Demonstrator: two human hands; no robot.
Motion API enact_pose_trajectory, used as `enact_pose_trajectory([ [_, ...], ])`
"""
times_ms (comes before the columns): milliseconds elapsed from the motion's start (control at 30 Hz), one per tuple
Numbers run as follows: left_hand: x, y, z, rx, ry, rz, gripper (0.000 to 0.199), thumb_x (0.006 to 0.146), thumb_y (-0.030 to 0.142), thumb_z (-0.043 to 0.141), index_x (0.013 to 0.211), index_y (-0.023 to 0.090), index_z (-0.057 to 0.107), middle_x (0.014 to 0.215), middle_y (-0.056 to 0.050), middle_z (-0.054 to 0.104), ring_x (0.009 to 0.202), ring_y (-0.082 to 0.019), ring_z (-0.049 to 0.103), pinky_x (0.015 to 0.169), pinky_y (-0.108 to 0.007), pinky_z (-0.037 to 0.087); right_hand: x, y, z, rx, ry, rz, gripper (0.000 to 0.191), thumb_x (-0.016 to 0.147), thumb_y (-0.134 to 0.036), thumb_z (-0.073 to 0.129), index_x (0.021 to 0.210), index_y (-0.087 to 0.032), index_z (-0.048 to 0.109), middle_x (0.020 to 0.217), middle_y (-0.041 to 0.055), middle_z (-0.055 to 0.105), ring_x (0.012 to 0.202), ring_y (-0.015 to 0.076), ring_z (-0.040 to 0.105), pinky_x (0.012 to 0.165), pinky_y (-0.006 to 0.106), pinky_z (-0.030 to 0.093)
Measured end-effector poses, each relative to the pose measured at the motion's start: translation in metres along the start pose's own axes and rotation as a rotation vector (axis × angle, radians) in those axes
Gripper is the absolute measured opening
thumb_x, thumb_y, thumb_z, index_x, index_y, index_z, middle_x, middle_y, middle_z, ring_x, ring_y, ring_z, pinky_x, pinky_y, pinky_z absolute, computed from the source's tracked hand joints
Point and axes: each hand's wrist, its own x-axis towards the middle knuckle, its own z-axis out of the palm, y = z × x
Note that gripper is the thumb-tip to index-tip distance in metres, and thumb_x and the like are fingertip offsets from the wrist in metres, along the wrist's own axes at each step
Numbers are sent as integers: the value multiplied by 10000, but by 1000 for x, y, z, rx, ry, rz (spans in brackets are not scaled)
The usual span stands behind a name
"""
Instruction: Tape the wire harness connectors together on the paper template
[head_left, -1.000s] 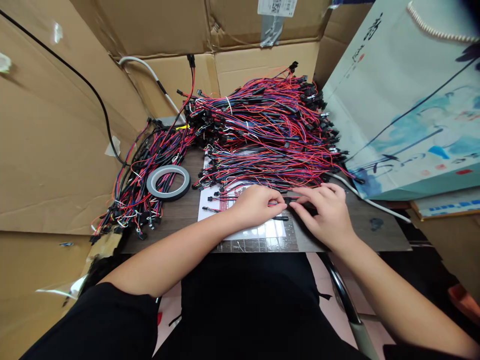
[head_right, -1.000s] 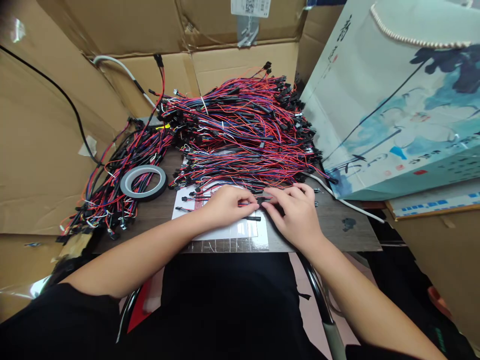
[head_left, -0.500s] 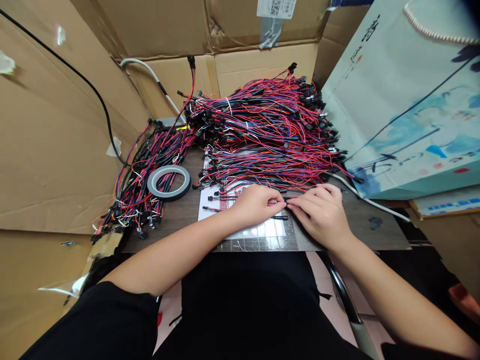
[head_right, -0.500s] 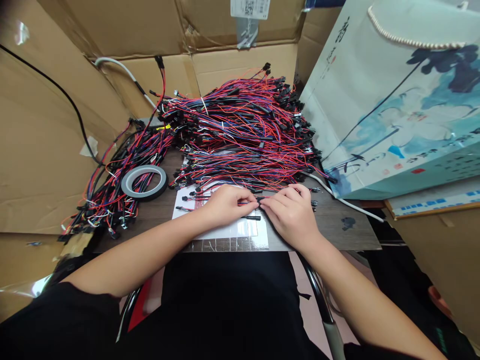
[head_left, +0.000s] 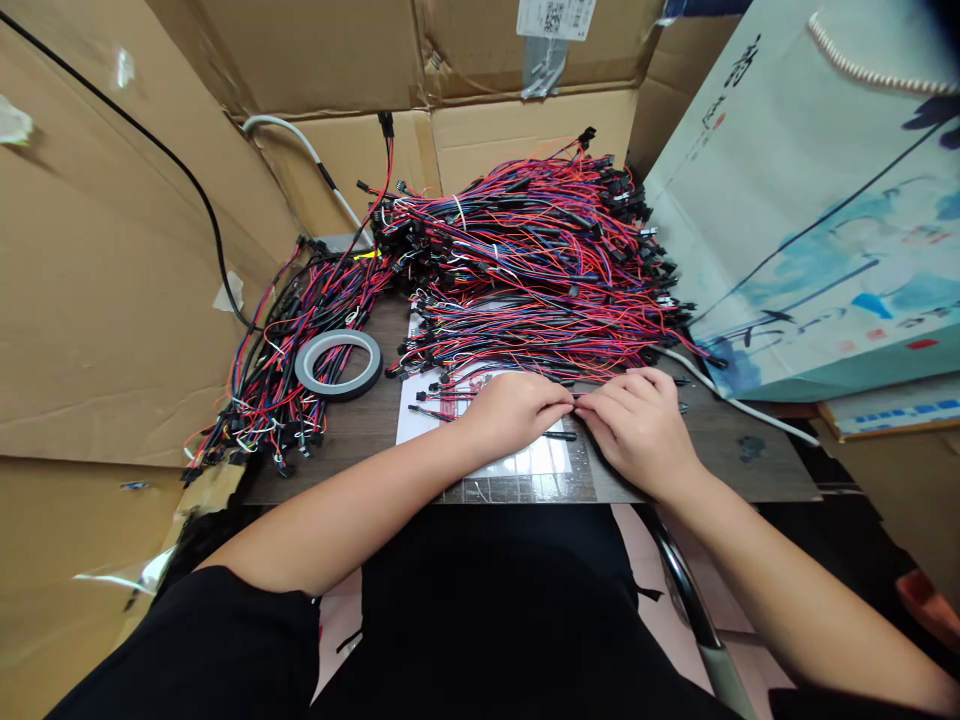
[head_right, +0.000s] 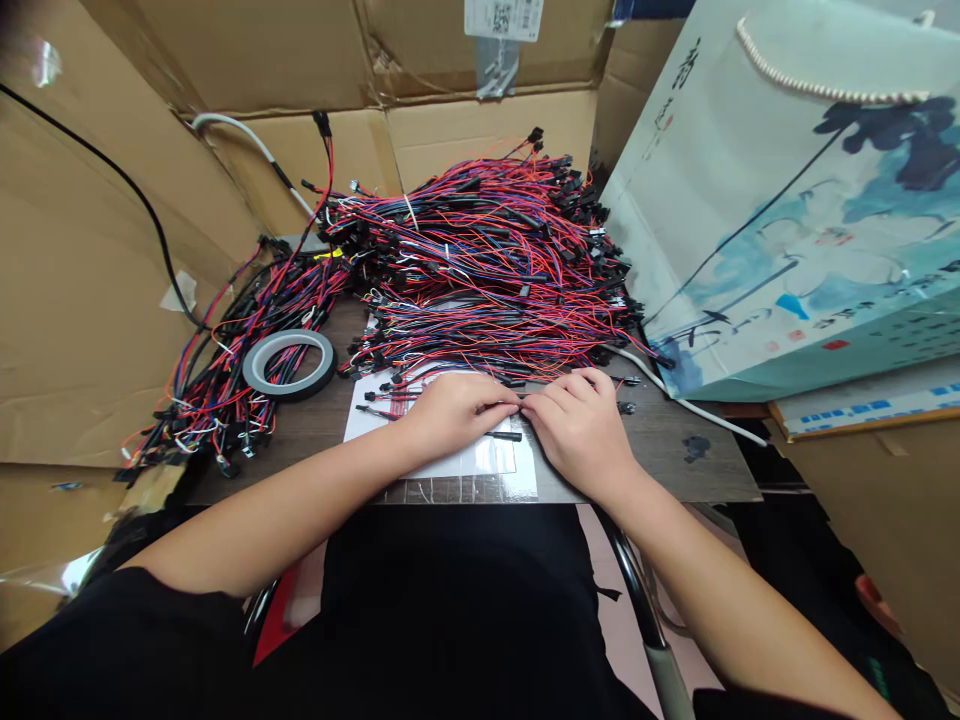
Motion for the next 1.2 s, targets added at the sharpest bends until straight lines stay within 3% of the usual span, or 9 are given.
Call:
enact_pose_trajectory([
  [100,0,2,-1,60,0,-12,227,978,307,513,1020,215,717,987,-26,723,958,-176,666,824,-275,476,1,1,0,-13,-9,-31,79,930,-206,574,946,-206,651,853,12,701,853,169,581,981,393,371],
  [267,-2,8,-5,115,-31,-103,237,989,323,466,1017,206,670,1009,-47,632,922,-177,629,742,-277,467,1,-1,-3,-62,-94,-64,140,950,-186,518,942,-190,658,845,42,652,795,172,554,800,316,418],
  [400,0,7,-7,47,-65,-108,205,985,295,461,990,197,641,989,-43,611,922,-180,605,774,-289,463,2,-2,-8,-82,-141,-80,212,964,-152,455,1053,-196,642,897,49,632,739,160,545,698,291,403],
  [533,4,3,-10,-71,-63,-79,168,971,255,485,942,179,632,943,-38,614,904,-169,585,784,-283,452,3,1,-12,-45,-177,-93,211,965,-184,463,1107,-200,618,1018,73,639,816,170,574,699,294,405],
  [733,4,2,-13,-175,-89,-32,179,969,189,476,983,158,651,987,-56,644,929,-162,592,836,-282,466,-5,2,-7,-235,-63,-167,154,938,-226,553,1060,-208,645,952,29,678,762,145,571,626,302,354],
  [933,4,-2,-12,-215,-84,-7,203,962,153,473,1003,148,672,1004,-62,659,959,-158,607,871,-276,473,-9,3,-5,-219,19,-216,170,912,-234,610,1071,-237,672,835,0,671,689,113,541,591,297,305],
  [1200,4,-3,-8,-214,-35,-3,193,936,137,519,973,148,708,938,-54,662,903,-154,614,839,-274,480,-4,-6,-2,-167,-8,-153,71,905,-210,589,940,-179,643,855,23,682,717,140,571,629,297,341],
])
